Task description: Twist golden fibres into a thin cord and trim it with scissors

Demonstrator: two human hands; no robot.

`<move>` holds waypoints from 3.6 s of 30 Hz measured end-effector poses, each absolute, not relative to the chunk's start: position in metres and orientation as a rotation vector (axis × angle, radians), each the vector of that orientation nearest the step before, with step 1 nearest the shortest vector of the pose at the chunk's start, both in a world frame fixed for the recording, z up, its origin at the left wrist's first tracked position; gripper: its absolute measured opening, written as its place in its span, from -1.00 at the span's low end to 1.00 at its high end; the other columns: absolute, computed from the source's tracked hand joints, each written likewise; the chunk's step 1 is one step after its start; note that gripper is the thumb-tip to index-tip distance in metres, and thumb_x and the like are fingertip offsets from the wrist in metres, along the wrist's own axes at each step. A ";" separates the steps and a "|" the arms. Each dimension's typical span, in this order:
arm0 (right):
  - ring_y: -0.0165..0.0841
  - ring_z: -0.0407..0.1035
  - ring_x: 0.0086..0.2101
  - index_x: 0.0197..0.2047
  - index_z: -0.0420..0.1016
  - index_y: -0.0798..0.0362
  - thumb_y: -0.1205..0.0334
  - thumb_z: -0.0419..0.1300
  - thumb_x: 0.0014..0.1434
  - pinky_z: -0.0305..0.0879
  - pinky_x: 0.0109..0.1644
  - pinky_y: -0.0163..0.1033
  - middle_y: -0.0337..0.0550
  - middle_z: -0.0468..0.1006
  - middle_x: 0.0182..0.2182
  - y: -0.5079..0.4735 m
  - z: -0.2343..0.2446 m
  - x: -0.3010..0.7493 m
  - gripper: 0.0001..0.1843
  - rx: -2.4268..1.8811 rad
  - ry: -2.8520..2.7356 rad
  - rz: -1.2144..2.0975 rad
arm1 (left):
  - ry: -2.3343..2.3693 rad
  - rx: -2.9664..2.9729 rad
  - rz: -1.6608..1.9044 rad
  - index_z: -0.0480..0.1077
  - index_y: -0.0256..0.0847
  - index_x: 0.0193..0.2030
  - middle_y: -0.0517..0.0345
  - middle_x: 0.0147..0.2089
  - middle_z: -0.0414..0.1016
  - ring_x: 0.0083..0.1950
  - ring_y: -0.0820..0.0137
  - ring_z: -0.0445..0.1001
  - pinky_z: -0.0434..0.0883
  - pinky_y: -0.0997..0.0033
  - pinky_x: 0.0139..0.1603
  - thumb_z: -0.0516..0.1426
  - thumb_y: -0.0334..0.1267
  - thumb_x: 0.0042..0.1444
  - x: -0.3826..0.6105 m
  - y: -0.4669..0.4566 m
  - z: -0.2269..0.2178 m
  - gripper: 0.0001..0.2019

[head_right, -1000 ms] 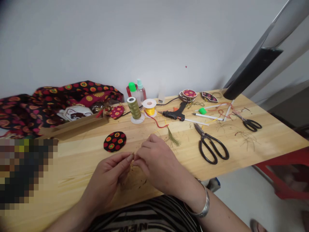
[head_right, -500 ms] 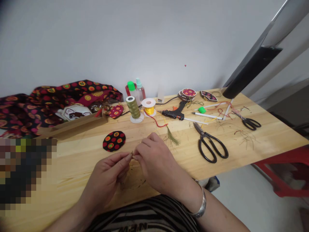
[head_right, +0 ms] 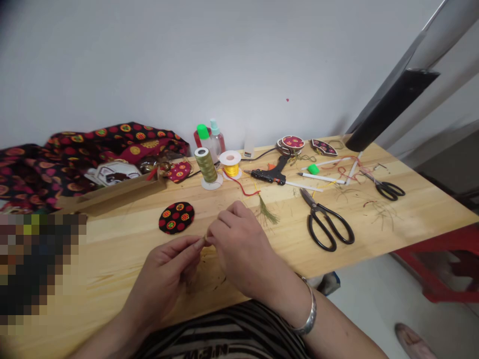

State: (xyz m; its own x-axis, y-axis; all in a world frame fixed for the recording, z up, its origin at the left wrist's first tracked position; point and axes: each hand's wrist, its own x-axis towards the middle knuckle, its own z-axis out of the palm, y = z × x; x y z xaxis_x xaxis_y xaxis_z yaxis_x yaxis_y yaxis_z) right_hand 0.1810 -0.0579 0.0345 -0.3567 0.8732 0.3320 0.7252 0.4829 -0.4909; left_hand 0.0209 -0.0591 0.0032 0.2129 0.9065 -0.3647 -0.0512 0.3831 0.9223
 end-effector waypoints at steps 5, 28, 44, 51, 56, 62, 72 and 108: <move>-0.30 0.22 -0.28 -0.40 0.45 0.13 0.41 0.09 0.18 0.22 -0.17 -0.19 -0.13 0.47 -0.43 -0.057 0.029 0.183 -0.84 -1.328 -1.999 0.474 | 1.157 0.921 0.831 0.54 -0.26 -0.36 0.36 -0.65 0.10 -0.60 0.58 -0.03 -0.08 0.53 -0.62 0.22 -0.15 0.00 0.022 -0.059 0.006 -0.80; -0.43 0.40 -0.43 -0.43 0.60 0.05 0.27 0.36 -0.15 0.31 -0.21 -0.22 -0.27 0.59 -0.48 -0.052 0.006 0.174 -0.87 -1.226 -1.001 1.586 | 1.174 0.996 0.794 0.58 -0.20 -0.33 0.32 -0.65 0.14 -0.60 0.57 -0.02 -0.05 0.56 -0.64 0.22 -0.14 -0.01 0.021 -0.060 0.007 -0.80; -0.46 0.30 -0.50 -0.55 0.52 0.09 0.34 0.30 -0.09 0.23 -0.38 -0.32 -0.29 0.48 -0.59 -0.050 0.007 0.175 -0.94 -1.261 -1.237 1.291 | 1.133 0.888 0.815 0.57 -0.26 -0.37 0.34 -0.67 0.12 -0.63 0.61 -0.04 -0.07 0.56 -0.64 0.23 -0.19 -0.03 0.023 -0.060 0.008 -0.83; -0.46 0.30 -0.48 -0.53 0.43 0.10 0.37 0.19 0.05 0.23 -0.37 -0.35 -0.30 0.43 -0.57 -0.052 0.006 0.175 -0.86 -1.270 -1.420 1.130 | 1.072 0.677 0.822 0.56 -0.30 -0.35 0.36 -0.66 0.04 -0.60 0.60 -0.05 -0.09 0.58 -0.63 0.20 -0.15 0.00 0.026 -0.059 0.012 -0.77; -0.47 0.30 -0.48 -0.52 0.41 0.09 0.39 0.17 0.06 0.22 -0.37 -0.37 -0.31 0.42 -0.57 -0.052 0.004 0.175 -0.86 -1.278 -1.421 1.117 | 1.059 0.633 0.797 0.55 -0.31 -0.29 0.34 -0.66 0.10 -0.60 0.60 -0.05 -0.08 0.57 -0.63 0.19 -0.17 0.02 0.026 -0.059 0.012 -0.76; -0.47 0.35 -0.47 -0.51 0.41 0.09 0.40 0.15 0.08 0.25 -0.33 -0.37 -0.29 0.48 -0.55 -0.052 0.006 0.176 -0.85 -1.237 -1.369 1.154 | 1.044 0.630 0.795 0.55 -0.31 -0.28 0.33 -0.65 0.12 -0.60 0.60 -0.05 -0.09 0.57 -0.62 0.20 -0.20 0.02 0.026 -0.059 0.011 -0.78; -0.48 0.23 -0.50 -0.53 0.39 0.09 0.32 0.16 0.09 0.15 -0.39 -0.36 -0.31 0.39 -0.59 -0.051 0.004 0.177 -0.84 -1.284 -1.364 1.129 | 1.027 0.620 0.805 0.56 -0.31 -0.33 0.30 -0.65 0.15 -0.60 0.59 -0.01 -0.07 0.57 -0.63 0.20 -0.19 0.01 0.027 -0.059 0.012 -0.79; -0.53 0.08 -0.61 -0.33 0.60 0.11 0.05 0.20 0.06 0.01 -0.55 -0.37 -0.22 0.47 -0.56 -0.055 -0.001 0.179 -0.70 -1.297 -1.016 1.497 | 1.088 0.694 0.931 0.54 -0.27 -0.40 0.35 -0.68 0.14 -0.63 0.62 0.03 -0.02 0.61 -0.66 0.27 -0.25 -0.07 0.029 -0.061 0.007 -0.88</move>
State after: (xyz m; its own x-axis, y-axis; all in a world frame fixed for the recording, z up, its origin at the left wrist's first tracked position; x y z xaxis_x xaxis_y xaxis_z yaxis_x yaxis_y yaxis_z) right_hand 0.1786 -0.0551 -0.0009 -0.0629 0.9612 -0.2688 -0.1056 -0.2742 -0.9559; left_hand 0.0288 -0.0607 0.0074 0.1739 0.8894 -0.4228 -0.2806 0.4563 0.8444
